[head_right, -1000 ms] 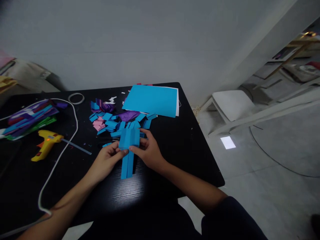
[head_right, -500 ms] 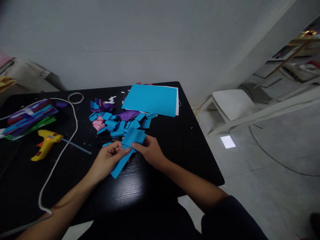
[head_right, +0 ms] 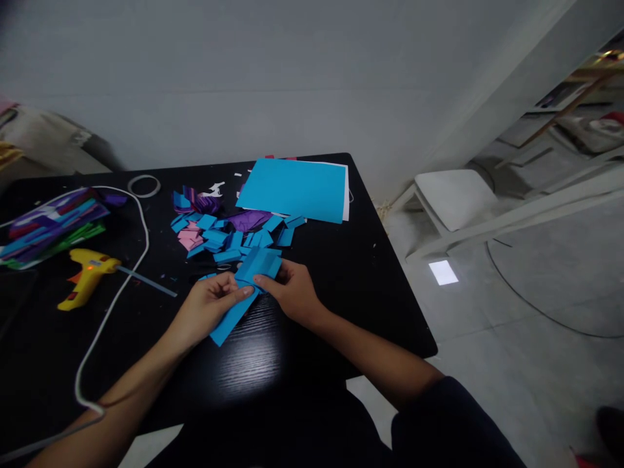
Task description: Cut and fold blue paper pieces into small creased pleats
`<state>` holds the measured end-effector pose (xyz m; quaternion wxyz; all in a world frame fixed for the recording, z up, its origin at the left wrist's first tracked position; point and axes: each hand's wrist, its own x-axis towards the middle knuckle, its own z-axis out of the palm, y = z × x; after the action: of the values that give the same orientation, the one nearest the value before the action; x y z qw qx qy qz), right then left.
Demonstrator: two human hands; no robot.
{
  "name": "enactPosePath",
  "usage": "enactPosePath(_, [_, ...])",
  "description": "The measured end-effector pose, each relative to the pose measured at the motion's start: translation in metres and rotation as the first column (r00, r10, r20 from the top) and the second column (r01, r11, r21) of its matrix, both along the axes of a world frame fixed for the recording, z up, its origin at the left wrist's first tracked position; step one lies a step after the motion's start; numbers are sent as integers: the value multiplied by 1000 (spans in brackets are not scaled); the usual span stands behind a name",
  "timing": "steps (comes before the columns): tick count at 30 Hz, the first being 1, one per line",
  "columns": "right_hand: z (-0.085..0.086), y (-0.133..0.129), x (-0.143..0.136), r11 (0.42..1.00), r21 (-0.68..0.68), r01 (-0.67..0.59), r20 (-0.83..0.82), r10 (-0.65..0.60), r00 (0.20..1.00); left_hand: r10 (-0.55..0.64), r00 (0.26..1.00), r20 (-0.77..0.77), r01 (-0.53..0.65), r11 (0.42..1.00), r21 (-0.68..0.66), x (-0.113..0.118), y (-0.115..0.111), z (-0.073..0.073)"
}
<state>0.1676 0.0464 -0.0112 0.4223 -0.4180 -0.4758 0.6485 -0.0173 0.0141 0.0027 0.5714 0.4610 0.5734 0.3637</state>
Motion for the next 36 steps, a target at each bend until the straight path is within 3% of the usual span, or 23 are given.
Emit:
enactPosePath(10, [-1, 1, -2, 999, -9, -37, -21, 37, 999, -31, 999, -38, 33, 998, 47, -2, 0, -2])
enactPosePath(18, [-5, 1, -3, 983, -75, -165, -97, 158, 983, 25, 1000, -14, -24, 997, 76, 0, 2, 5])
enactPosePath(29, [-3, 1, -2, 989, -105, -104, -74, 96, 993, 59, 997, 57, -57, 998, -22, 1, 0, 3])
enactPosePath(36, [-5, 3, -2, 988, -139, -60, -79, 50, 996, -4, 994, 105, 15, 994, -110, 4, 0, 5])
